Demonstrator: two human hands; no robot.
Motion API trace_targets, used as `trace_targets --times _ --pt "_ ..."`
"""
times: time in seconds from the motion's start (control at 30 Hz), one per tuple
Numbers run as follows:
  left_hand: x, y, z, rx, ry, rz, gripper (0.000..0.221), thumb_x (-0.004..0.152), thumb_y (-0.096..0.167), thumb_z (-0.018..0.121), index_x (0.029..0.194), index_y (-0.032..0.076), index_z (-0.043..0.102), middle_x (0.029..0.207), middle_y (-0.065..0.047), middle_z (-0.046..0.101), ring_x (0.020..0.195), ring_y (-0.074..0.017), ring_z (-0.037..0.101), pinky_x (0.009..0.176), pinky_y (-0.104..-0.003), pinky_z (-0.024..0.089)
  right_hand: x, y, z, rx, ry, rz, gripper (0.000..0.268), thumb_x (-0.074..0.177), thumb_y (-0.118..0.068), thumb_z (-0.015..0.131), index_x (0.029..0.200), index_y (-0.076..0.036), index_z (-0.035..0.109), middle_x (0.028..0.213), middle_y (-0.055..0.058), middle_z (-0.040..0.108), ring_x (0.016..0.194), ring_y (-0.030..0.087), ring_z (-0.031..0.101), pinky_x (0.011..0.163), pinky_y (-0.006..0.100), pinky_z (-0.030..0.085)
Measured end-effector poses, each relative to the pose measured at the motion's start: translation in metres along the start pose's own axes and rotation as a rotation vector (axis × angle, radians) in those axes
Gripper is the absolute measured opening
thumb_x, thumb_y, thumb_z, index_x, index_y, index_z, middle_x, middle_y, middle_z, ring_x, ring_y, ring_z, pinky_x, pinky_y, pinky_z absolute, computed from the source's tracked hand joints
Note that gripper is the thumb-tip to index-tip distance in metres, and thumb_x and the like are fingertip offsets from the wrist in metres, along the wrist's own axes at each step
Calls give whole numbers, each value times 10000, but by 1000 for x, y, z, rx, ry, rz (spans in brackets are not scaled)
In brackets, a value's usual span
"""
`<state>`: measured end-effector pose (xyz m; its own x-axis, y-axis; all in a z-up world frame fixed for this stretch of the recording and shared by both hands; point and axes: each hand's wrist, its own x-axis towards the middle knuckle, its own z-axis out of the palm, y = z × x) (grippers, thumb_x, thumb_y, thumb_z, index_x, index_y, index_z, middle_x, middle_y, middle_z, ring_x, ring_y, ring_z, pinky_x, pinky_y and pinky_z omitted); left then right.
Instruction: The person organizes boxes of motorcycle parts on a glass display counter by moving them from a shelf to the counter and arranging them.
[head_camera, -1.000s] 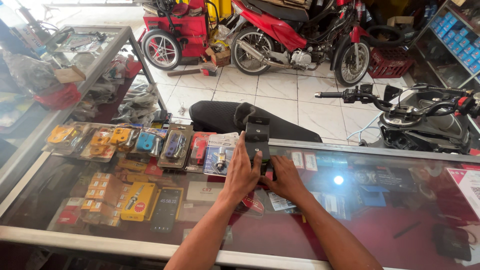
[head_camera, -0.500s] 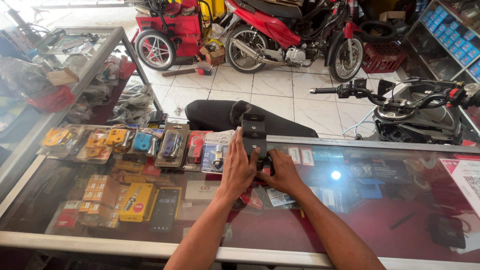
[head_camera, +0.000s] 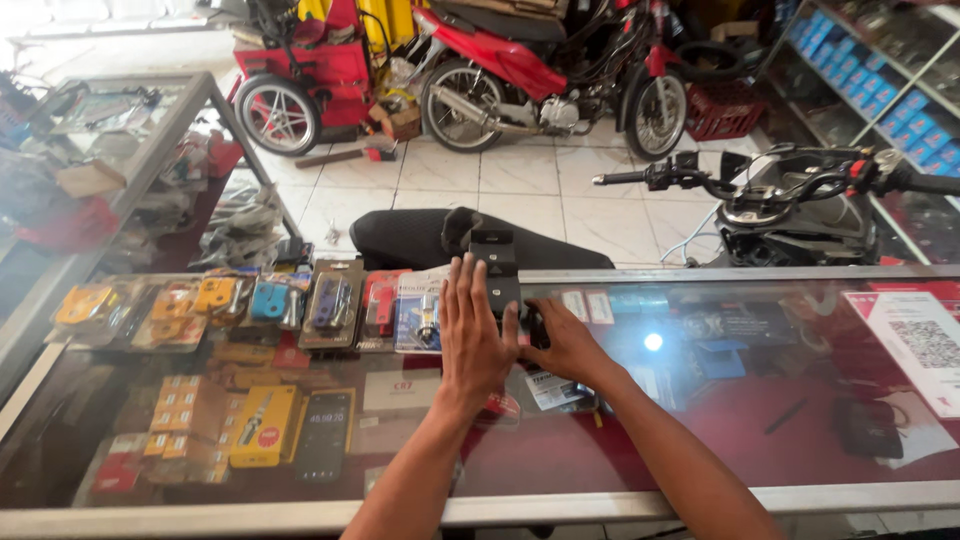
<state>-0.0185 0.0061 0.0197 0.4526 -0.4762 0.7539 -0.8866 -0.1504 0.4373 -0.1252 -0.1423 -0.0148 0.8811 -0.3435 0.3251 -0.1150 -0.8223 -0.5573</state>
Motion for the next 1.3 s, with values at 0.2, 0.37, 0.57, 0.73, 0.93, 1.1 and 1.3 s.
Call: trace_targets --times 0.2,0.37,0.57,0.73,0.93,1.1,1.3 --pt "-9 22 -3 -74 -30 142 645 929 145 662 1486 -42 396 1576 -260 398 1539 -419 291 1281 -565 224 -25 -25 -25 -71 -56 256 657 772 -187 764 1368 -41 530 1263 192 630 1142 391 632 949 438 521" --pt "-18 43 -5 -175 -157 242 657 887 112 682 1473 -51 435 1549 -257 445 1525 -411 341 1273 -567 242 -54 -49 -29 -193 164 238 471 847 -127 680 1303 -44 600 1186 199 673 1043 414 648 908 481 518" --pt "-29 67 -10 -277 -257 295 627 871 110 687 1444 -37 481 1544 -253 453 1515 -416 352 1256 -570 253 -98 -80 -33 -233 358 394 448 845 -95 654 1293 -83 630 1138 172 703 991 380 668 899 481 525" --pt "-37 81 -13 -358 -323 316 629 907 141 686 1469 -34 465 1565 -257 433 1520 -420 338 1250 -568 246 -138 -106 -37 -308 517 419 517 793 -97 710 1302 -73 621 1257 169 672 1164 389 616 996 481 482" --pt "-48 96 -16 -404 -451 349 659 895 153 671 1474 -56 437 1560 -274 419 1510 -432 314 1237 -575 230 -189 -129 -34 -368 571 525 584 811 -169 766 1364 -84 600 1336 164 638 1242 376 581 1082 507 418" --pt "-55 108 -17 -405 -524 434 634 912 185 661 1462 -46 445 1546 -273 424 1496 -435 317 1223 -578 220 -223 -146 -36 -306 668 636 565 847 -226 766 1377 -111 604 1349 131 641 1249 340 594 1054 465 464" --pt "-75 137 -18 -460 -560 493 623 916 171 659 1460 -48 449 1540 -259 444 1492 -426 335 1218 -573 236 -271 -166 -52 -319 745 653 592 848 -218 773 1403 -136 585 1375 117 629 1257 323 596 1057 453 472"
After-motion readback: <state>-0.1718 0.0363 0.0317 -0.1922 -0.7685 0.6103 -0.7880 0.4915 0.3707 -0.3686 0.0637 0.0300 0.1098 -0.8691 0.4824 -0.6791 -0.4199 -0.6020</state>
